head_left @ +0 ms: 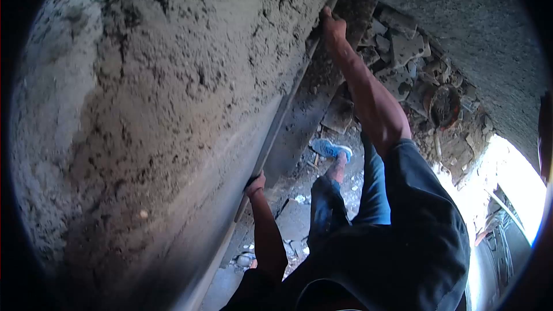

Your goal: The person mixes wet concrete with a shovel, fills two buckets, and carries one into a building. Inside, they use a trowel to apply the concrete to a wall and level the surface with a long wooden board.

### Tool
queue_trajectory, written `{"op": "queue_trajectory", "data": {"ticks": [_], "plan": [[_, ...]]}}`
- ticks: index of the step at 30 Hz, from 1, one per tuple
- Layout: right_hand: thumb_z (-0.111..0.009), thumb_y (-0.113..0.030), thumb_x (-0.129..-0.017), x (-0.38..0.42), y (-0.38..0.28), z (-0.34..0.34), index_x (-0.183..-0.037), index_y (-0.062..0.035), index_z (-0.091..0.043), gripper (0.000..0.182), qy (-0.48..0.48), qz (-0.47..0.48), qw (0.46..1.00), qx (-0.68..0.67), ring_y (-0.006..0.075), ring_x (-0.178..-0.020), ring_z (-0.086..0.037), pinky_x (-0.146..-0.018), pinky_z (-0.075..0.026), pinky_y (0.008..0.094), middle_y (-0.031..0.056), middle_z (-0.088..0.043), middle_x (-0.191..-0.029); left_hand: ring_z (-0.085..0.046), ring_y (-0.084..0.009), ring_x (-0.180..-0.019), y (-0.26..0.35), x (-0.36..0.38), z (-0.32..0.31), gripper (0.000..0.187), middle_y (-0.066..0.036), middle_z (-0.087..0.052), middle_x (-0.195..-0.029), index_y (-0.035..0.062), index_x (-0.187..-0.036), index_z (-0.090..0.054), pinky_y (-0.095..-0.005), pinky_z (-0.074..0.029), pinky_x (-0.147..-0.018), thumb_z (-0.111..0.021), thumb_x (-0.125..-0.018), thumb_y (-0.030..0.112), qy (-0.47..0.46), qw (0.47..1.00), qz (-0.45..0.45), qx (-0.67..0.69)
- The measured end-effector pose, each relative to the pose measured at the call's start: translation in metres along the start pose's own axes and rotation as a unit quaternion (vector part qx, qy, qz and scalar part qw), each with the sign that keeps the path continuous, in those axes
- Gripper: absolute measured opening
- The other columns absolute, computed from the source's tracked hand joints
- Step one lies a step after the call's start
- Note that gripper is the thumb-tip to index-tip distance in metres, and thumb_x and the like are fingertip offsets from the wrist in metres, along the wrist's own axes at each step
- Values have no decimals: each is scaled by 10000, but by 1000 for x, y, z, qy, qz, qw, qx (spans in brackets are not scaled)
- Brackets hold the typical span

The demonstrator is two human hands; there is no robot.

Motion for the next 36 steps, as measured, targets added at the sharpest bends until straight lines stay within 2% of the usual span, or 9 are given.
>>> {"op": "queue_trajectory", "data": {"ticks": [8,11,13,15,24,29,30,33,36], "plan": [[-612,-392,-836,-5,18,-10,-1107,17,-597,492,15,-79,990,-113,200,-845,-586,-733,-451,327,139,-644,-946,-463,-225,-1139,-65,80,6,270,-37,-551,-1157,108,-1077,-591,-450,-247,-1038,-424,-881,190,192,928,37,318],[-616,-395,-834,31,-13,-6,-1087,23,-604,489,26,-60,993,-94,190,-814,-571,-726,-447,326,127,-643,-905,-444,-238,-1156,-52,129,16,308,-30,-543,-1166,118,-1121,-555,-435,-253,-1040,-362,-907,226,156,946,34,282],[-611,-397,-837,52,-44,-7,-1085,28,-603,492,7,-59,991,-118,183,-801,-561,-721,-444,318,121,-641,-898,-274,-228,-1301,49,43,30,443,-49,-398,-1329,64,-1288,-416,-511,-155,-1080,-477,-859,160,116,931,74,338],[-606,-398,-841,74,-45,-1,-1083,34,-602,495,-1,-69,988,-137,176,-789,-550,-716,-441,310,115,-638,-890,-423,-205,-1205,29,128,30,415,-74,-533,-1220,137,-1191,-496,-456,-192,-1070,-241,-926,329,157,952,95,246],[-620,-391,-842,22,-15,-3,-1058,54,-610,495,4,-65,995,-74,178,-824,-559,-742,-442,301,124,-639,-955,-403,-252,-1211,30,62,8,454,-43,-532,-1209,104,-1254,-469,-445,-215,-1059,-257,-920,326,-24,1000,5,-15],[-602,-355,-859,78,-76,2,-1113,58,-576,486,26,-107,985,-131,186,-896,-565,-816,-426,321,149,-636,-1018,-452,-259,-1161,8,152,25,442,-76,-536,-1200,86,-1195,-533,-453,-274,-1017,-322,-904,344,70,994,50,71],[-551,-322,-886,94,-94,8,-1062,-27,-589,346,4,-68,994,-82,116,-555,-434,-478,-373,315,27,-562,-715,-453,-255,-1163,40,140,32,454,-76,-533,-1207,78,-1191,-531,-447,-300,-998,-340,-897,366,57,996,30,57],[-518,-247,-882,100,-88,1,-1007,-35,-598,260,-14,61,985,-160,121,-516,-395,-438,-325,316,18,-530,-669,-457,-249,-1168,94,118,31,486,-76,-527,-1222,62,-1184,-527,-436,-351,-960,-377,-882,411,29,999,-8,26],[-537,-216,-846,141,-115,16,-831,-5,-570,214,1,-2,994,-106,108,-552,-419,-486,-348,294,4,-501,-638,-460,-231,-1175,114,121,43,447,-55,-530,-1228,94,-1184,-537,-436,-334,-989,-373,-890,390,34,999,-9,11]]}}
Point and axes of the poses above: each hand's wrist, its own x-axis away from the middle knuckle, its own z-axis out of the back of the hand, y = z × x, the point moved 4 cm from there along -x, towards the middle knuckle
